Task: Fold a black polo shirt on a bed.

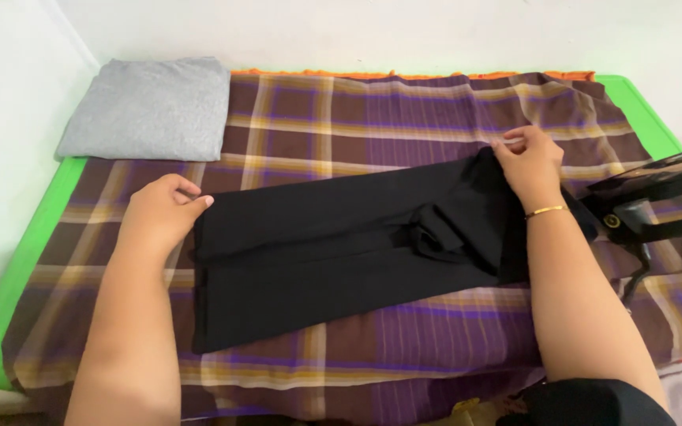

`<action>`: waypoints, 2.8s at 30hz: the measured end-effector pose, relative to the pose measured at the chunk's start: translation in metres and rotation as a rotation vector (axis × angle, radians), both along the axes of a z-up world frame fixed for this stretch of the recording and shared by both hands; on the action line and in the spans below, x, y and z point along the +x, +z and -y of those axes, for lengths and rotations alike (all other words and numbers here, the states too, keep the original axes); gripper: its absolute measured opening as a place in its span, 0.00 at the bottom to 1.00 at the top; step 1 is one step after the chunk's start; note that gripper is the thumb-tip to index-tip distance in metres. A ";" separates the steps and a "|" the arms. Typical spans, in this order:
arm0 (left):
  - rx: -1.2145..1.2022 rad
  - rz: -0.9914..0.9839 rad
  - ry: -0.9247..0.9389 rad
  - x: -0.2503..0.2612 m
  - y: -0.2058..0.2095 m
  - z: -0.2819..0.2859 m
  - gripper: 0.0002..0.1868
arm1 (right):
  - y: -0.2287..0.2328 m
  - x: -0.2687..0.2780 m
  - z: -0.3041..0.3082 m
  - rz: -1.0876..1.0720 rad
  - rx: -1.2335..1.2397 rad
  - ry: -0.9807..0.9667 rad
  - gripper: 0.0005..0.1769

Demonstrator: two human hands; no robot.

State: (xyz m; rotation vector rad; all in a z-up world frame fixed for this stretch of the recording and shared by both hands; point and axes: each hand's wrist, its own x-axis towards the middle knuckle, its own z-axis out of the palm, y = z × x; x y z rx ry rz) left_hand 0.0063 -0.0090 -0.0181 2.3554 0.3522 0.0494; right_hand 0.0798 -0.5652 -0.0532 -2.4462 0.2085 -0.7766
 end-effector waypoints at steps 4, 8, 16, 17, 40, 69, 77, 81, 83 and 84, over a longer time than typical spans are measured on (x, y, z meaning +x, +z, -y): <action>0.081 0.118 -0.037 0.006 -0.007 -0.001 0.17 | -0.005 0.002 0.006 -0.013 0.153 0.042 0.13; 0.030 0.149 -0.076 0.011 -0.012 -0.003 0.15 | -0.024 0.016 0.026 -0.048 0.248 0.098 0.12; -0.042 0.145 -0.042 0.010 -0.012 -0.004 0.11 | -0.010 0.000 0.025 0.006 0.154 0.013 0.09; -0.035 0.154 -0.044 0.010 -0.013 -0.003 0.10 | -0.005 -0.007 0.020 0.019 -0.019 0.020 0.08; 0.113 0.271 -0.124 0.018 -0.029 -0.008 0.07 | -0.008 -0.003 0.016 0.259 -0.036 0.167 0.06; 0.388 0.653 -0.363 -0.008 0.007 0.036 0.09 | 0.071 -0.189 -0.062 -0.149 0.132 0.125 0.12; 0.371 0.633 -0.967 -0.048 0.056 0.195 0.20 | 0.004 -0.194 -0.084 0.179 0.043 0.154 0.08; 0.355 0.526 -0.998 -0.051 0.033 0.257 0.31 | 0.017 -0.200 -0.090 0.255 0.028 0.111 0.06; 0.342 0.590 -0.864 -0.046 0.013 0.278 0.38 | 0.024 -0.202 -0.094 0.312 0.041 0.062 0.05; 0.340 0.593 -0.862 -0.044 0.009 0.279 0.38 | 0.020 -0.200 -0.092 0.314 0.038 0.063 0.05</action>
